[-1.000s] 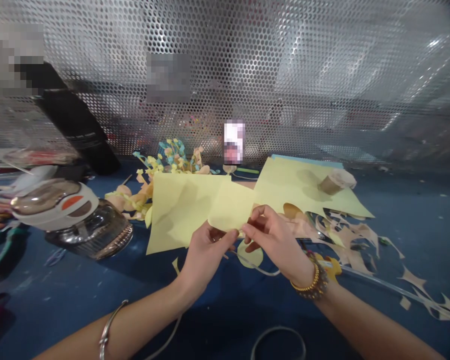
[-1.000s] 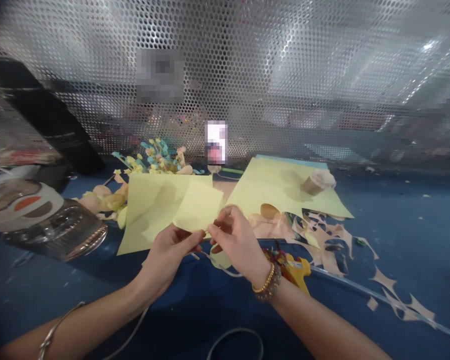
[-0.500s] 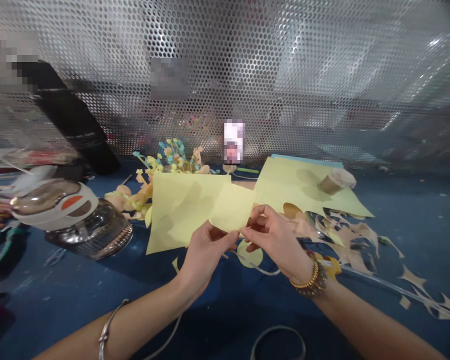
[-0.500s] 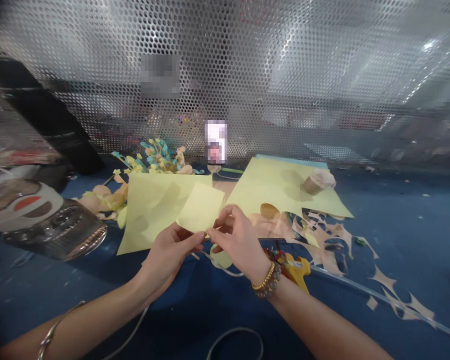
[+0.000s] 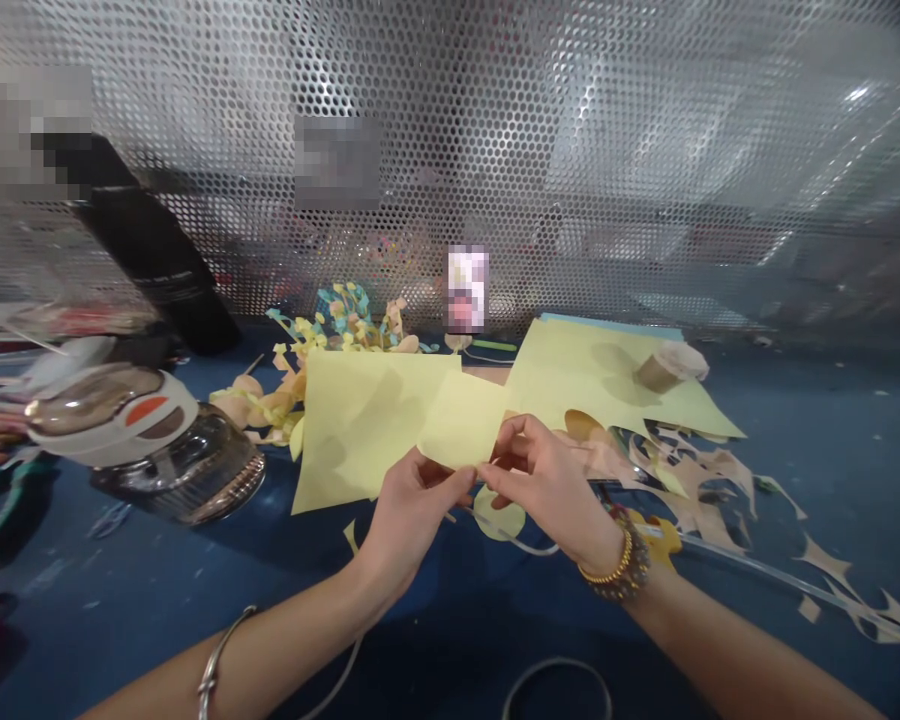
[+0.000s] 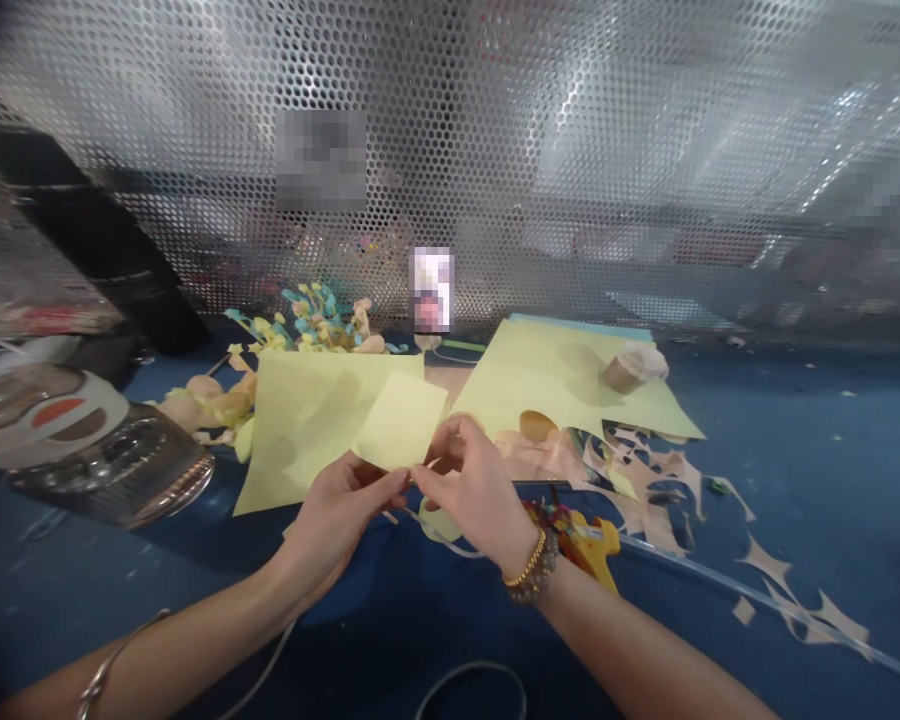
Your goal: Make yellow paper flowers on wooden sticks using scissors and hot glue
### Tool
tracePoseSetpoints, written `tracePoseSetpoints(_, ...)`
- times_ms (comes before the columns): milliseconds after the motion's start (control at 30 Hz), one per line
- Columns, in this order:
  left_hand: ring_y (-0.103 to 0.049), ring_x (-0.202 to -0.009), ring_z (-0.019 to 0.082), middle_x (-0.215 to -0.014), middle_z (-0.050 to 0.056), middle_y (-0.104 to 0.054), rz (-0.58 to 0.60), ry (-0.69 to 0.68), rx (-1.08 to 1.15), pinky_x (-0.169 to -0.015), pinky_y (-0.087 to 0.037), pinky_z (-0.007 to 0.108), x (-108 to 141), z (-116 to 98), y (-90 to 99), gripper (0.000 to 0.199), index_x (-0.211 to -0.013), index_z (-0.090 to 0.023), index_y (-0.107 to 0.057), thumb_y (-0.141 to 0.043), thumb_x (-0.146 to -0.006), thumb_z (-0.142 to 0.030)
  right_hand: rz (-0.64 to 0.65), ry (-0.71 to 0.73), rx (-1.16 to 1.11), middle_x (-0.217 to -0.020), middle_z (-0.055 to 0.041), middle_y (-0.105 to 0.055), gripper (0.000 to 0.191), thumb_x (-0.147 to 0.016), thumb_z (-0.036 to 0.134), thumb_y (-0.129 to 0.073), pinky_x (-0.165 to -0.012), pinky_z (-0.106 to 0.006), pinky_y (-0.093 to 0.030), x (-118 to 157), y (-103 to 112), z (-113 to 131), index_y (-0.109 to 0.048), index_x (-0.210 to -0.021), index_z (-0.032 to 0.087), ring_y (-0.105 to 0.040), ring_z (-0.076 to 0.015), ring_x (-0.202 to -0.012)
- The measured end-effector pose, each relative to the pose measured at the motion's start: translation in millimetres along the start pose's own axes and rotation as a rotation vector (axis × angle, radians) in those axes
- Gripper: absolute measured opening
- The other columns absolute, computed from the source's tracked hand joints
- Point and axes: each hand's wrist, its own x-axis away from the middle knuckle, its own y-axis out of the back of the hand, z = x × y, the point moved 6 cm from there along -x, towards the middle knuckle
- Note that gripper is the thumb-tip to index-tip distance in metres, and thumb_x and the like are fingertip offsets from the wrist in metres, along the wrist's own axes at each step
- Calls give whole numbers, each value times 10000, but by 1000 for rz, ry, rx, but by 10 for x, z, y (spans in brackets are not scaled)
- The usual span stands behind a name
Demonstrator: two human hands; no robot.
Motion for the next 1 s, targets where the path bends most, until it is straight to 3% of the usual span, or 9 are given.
tracePoseSetpoints(600,-641,-771,192,-909,61,-704,-10,-183,-126,-632,-533,278,36,-160,-25,254,-988,-167,-631,-618,-783,-316,4,-17,-45,-779,20,-574,306,-769,290,-643,-478,-225,-507,13,2,-60,-347,-830,242,-591,-136,-674)
tracePoseSetpoints(1000,-632,-724,170,-860,43,-706,-38,-162,-152,-585,-506,237,62,-160,-32,229,-964,-166,-648,-621,-791,-312,17,11,-25,-816,8,-565,250,-802,270,-611,-479,-229,-515,30,-31,-40,-366,-841,237,-572,-132,-678)
